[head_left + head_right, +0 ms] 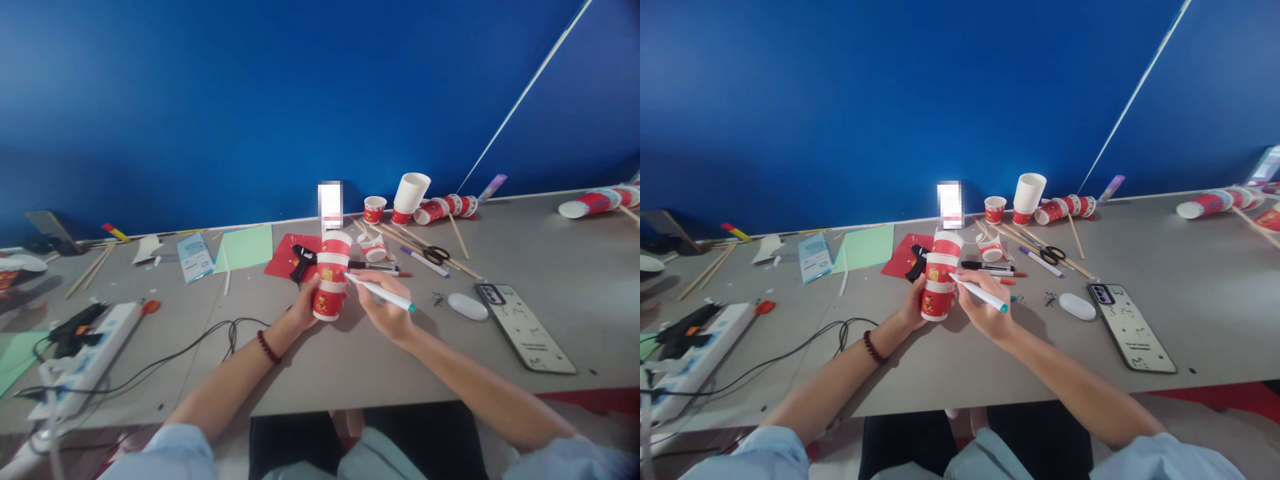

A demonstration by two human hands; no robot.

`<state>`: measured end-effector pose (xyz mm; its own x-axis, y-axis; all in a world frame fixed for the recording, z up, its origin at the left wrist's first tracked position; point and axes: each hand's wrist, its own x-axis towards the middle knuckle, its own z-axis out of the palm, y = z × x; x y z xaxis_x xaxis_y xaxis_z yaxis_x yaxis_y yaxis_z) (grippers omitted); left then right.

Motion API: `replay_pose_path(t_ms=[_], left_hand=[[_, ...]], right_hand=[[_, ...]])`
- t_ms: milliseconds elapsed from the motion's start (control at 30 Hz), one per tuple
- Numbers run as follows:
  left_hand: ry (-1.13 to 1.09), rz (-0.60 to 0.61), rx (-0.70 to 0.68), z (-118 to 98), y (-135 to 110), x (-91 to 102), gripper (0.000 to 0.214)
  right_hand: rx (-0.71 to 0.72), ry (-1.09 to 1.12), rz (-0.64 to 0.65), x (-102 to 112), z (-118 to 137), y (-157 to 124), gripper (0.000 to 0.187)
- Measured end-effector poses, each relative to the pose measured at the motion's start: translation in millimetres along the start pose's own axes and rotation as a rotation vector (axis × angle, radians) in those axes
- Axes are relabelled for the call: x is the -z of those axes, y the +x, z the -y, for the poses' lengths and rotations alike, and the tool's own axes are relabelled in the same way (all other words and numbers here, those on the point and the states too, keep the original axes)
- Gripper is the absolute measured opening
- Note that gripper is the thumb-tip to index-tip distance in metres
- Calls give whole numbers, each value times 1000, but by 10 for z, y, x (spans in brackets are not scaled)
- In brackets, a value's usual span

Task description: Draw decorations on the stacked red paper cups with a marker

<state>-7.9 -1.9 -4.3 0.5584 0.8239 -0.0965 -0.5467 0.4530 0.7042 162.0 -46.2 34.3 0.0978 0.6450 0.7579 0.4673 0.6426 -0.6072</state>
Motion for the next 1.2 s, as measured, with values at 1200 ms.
replay_pose_path(t_ms=[1200], left_hand=[[46,53,-29,-21,-16,-71,56]], right_hand=[[28,-51,-18,12,8,26,11]])
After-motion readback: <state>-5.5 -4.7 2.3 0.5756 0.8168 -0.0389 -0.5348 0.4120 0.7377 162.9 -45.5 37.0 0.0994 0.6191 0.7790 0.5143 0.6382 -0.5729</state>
